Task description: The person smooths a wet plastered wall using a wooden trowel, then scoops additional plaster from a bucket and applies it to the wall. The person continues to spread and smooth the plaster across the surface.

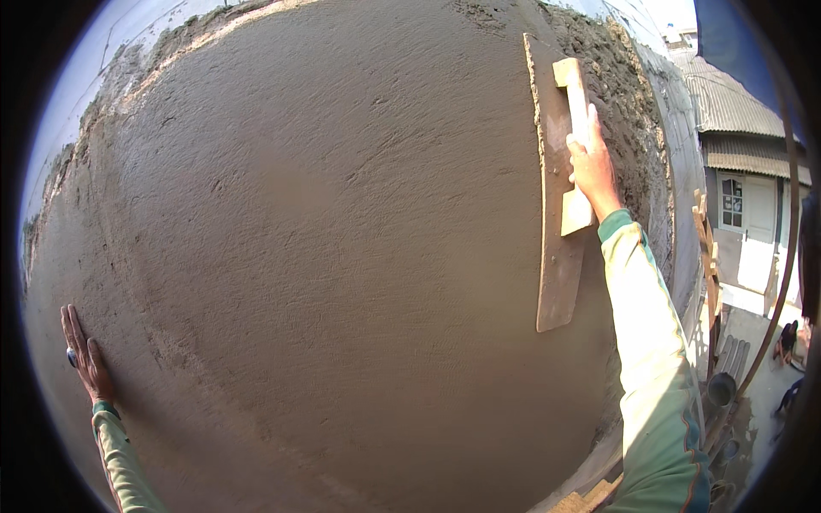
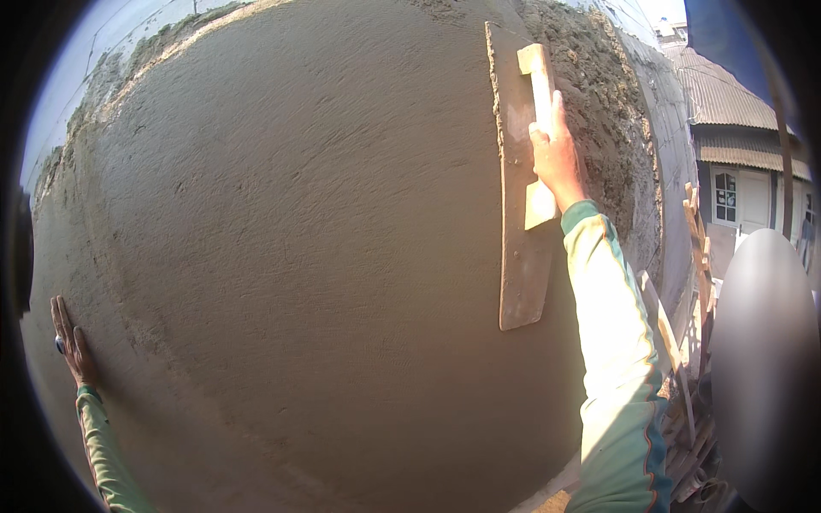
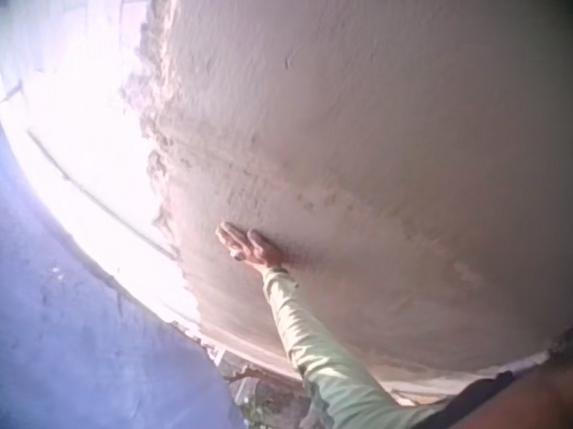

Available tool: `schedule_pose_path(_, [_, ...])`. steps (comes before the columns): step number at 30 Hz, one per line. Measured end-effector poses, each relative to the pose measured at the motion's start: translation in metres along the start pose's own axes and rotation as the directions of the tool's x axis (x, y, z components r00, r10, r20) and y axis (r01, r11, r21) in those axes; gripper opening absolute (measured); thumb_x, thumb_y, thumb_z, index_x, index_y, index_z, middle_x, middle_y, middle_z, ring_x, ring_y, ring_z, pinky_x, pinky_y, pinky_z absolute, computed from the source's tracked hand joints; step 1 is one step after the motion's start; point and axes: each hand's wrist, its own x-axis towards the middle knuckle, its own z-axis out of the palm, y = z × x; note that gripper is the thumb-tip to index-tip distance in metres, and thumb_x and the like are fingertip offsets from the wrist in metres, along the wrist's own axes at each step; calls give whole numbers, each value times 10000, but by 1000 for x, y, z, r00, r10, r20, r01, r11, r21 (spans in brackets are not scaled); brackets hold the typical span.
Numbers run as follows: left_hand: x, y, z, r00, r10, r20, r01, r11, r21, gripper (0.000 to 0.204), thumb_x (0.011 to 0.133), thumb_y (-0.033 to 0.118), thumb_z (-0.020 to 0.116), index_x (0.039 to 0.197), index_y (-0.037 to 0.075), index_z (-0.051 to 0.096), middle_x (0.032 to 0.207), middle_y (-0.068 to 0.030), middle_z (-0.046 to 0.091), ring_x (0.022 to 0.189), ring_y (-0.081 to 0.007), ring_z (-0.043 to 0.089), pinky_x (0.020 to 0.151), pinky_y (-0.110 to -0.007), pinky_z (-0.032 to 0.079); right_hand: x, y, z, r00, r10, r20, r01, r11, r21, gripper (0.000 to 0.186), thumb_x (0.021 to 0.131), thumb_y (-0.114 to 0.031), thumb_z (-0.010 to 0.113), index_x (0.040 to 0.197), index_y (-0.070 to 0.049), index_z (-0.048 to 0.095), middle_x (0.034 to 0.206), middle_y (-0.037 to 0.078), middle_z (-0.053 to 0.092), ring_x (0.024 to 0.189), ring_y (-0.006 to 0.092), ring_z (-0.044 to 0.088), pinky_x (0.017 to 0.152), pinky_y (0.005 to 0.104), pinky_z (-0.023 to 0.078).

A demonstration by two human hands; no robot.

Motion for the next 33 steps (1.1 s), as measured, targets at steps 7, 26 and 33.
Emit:
schedule_pose_path(7, [-3, -21, 6, 997, 35, -71, -35, 999, -6, 685, 1059, 488, 303, 1631, 110, 308, 1699, -111, 268, 1589, -291, 180, 1289, -480, 125, -272, 34, -10, 979, -116, 165, 120, 993, -16, 820, 976, -188, 643, 1646, -126, 175, 1304, 298, 636, 991, 461, 713, 785, 488, 583])
schedule_pose_path(26, [-60, 87, 26, 898, -426, -107, 411, 901, -136, 637, 1114, 474, 314, 1653, 143, 241, 1729, -109, 168, 1605, -264, 80, 1286, -439, 53, 54, 70, -16, 981, -183, -67, 189, 977, 95, 793, 964, -107, 557, 1652, -239, 186, 1312, 184, 632, 660, 204, 674, 444, 324, 578])
schedule_pose_path(33, [-82, 130, 50, 820, -569, -69, 554, 818, -156, 671, 1115, 479, 318, 1645, 77, 229, 1726, -140, 160, 1606, -271, 65, 1283, -425, 21, 158, -34, -11, 980, -197, 37, 200, 957, -210, 782, 955, -187, 538, 1649, -259, 185, 971, 251, 714, 646, 287, 715, 599, 410, 585])
